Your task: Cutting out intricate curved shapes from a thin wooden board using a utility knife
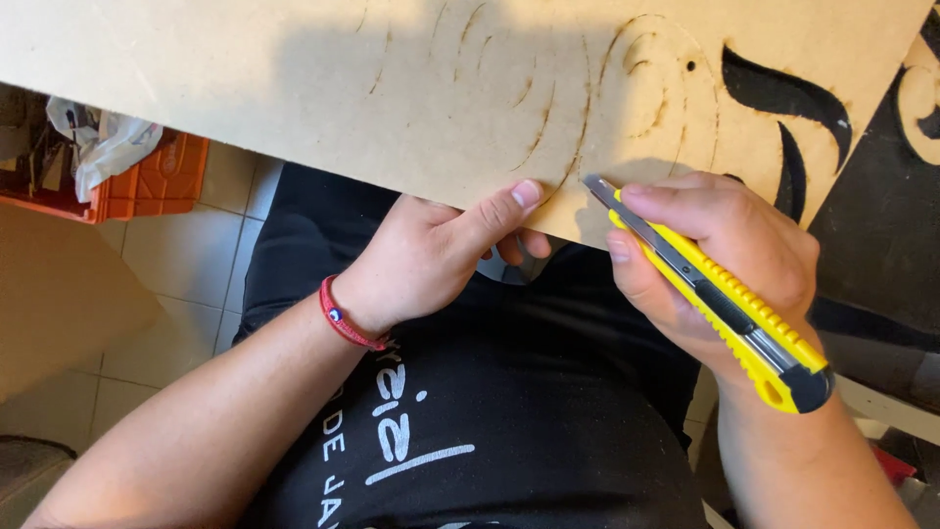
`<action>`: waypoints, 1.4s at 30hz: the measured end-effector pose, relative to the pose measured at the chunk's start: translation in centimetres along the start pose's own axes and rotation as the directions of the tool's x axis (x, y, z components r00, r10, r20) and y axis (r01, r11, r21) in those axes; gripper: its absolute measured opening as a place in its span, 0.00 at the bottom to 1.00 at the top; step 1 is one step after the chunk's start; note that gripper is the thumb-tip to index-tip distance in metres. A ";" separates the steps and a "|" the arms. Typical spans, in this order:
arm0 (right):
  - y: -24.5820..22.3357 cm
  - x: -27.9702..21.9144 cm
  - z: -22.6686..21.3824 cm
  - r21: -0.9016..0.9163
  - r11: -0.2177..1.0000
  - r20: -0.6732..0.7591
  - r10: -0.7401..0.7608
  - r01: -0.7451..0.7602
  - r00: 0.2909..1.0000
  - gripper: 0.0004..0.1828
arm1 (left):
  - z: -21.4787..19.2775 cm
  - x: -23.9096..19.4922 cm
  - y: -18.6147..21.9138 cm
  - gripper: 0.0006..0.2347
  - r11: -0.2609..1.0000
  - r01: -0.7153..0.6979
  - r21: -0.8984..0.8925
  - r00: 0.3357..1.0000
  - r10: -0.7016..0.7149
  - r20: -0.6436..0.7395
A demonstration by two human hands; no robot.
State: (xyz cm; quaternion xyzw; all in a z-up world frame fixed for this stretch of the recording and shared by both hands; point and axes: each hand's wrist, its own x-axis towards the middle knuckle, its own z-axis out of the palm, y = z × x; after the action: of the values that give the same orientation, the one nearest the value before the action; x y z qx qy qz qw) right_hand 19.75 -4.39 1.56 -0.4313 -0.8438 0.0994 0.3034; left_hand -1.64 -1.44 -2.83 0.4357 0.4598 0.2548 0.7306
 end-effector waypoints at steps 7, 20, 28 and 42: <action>0.5 -0.3 0.1 -0.030 0.997 0.001 -0.075 0.075 0.997 0.09 | -0.1 0.3 -0.4 0.17 0.998 -0.062 -0.017 0.998 0.062 0.030; 1.0 -0.8 -0.6 -0.033 0.994 0.072 -0.097 0.100 0.993 0.10 | -0.3 0.1 0.4 0.20 0.994 0.022 0.103 1.000 -0.024 0.018; 0.7 -1.1 -0.6 0.044 0.995 0.061 -0.088 0.086 0.994 0.08 | -0.3 0.1 0.1 0.20 0.993 -0.024 0.112 0.999 0.021 0.027; 6.2 -3.1 -4.9 0.333 0.926 0.046 0.172 -0.178 0.984 0.17 | -0.1 -0.2 1.0 0.18 0.983 0.128 0.130 0.991 -0.121 -0.057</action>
State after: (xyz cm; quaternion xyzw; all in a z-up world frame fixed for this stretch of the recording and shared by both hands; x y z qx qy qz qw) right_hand 28.18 -3.50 1.44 -0.4460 -0.7750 0.2718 0.3557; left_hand -1.80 -1.07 -1.92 0.4475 0.5200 0.1880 0.7029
